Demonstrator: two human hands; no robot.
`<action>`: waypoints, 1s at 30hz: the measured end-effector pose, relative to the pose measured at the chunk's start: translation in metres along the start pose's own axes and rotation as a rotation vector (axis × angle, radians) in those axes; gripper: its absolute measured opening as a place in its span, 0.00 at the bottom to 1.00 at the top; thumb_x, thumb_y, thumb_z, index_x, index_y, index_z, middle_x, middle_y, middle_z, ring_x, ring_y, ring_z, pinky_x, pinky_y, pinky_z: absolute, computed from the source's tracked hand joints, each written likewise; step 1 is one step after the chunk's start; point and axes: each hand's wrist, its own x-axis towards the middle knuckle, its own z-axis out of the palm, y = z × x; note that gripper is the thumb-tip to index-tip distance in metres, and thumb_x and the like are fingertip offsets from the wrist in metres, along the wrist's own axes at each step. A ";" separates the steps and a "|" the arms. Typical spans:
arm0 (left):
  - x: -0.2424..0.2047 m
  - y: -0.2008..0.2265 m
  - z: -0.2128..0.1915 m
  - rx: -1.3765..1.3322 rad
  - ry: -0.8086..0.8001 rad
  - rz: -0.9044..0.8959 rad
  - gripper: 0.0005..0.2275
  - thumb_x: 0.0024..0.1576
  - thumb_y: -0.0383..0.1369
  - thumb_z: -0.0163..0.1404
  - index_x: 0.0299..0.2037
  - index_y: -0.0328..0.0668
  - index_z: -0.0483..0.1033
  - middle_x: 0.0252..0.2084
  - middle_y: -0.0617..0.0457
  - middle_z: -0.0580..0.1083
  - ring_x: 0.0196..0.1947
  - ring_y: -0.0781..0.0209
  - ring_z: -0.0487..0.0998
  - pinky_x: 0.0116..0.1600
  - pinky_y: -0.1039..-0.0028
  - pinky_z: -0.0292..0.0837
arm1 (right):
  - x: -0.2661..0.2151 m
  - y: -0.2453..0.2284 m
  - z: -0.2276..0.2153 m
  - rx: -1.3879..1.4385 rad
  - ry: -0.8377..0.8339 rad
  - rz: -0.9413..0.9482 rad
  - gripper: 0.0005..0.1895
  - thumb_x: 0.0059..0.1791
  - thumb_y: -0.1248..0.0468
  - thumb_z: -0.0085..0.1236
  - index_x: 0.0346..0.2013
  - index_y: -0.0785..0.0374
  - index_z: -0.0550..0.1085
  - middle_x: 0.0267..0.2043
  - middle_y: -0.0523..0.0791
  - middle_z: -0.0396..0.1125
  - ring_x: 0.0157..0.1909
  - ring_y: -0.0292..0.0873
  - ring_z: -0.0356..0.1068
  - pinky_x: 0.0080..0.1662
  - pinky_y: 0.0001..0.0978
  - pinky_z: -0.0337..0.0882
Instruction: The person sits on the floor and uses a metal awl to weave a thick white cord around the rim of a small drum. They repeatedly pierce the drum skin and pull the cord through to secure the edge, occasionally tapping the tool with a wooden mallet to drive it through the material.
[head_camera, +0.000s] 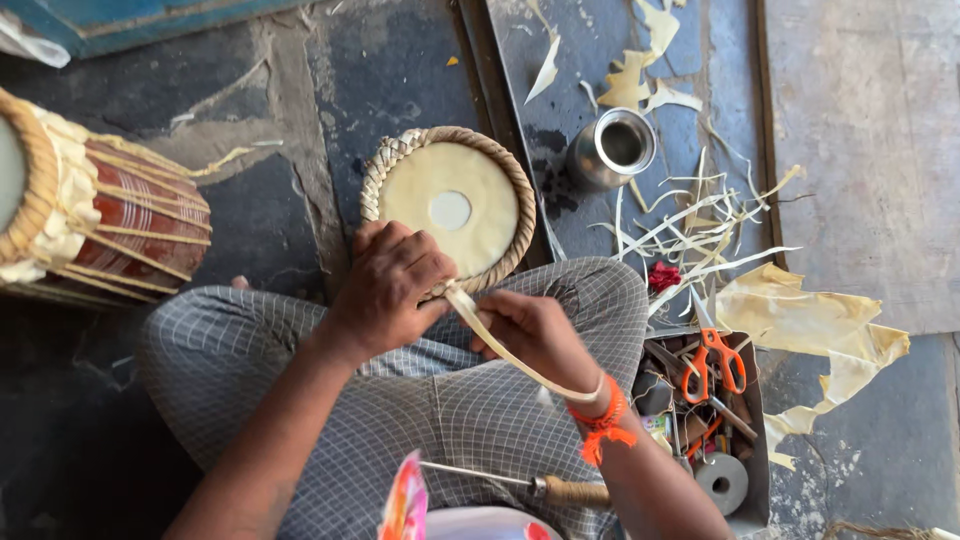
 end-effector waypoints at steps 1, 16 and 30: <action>-0.006 -0.002 0.000 -0.007 0.007 0.024 0.15 0.45 0.37 0.65 0.40 0.52 0.74 0.39 0.58 0.71 0.47 0.56 0.71 0.58 0.58 0.56 | -0.003 0.004 0.005 0.023 -0.025 0.013 0.10 0.55 0.62 0.51 0.42 0.66 0.76 0.28 0.38 0.72 0.31 0.28 0.72 0.34 0.21 0.74; 0.001 -0.002 0.015 -0.023 0.033 0.095 0.18 0.46 0.36 0.67 0.40 0.53 0.70 0.37 0.60 0.70 0.44 0.59 0.71 0.57 0.61 0.58 | -0.038 0.051 0.024 1.041 -0.010 0.051 0.12 0.59 0.60 0.49 0.34 0.62 0.67 0.23 0.39 0.57 0.23 0.32 0.53 0.28 0.26 0.54; 0.003 -0.001 0.012 -0.009 0.013 0.046 0.18 0.44 0.35 0.66 0.43 0.52 0.73 0.37 0.60 0.69 0.43 0.58 0.71 0.56 0.59 0.57 | -0.050 0.036 0.024 0.848 0.067 0.016 0.15 0.59 0.56 0.50 0.36 0.64 0.70 0.24 0.38 0.59 0.24 0.31 0.54 0.28 0.24 0.54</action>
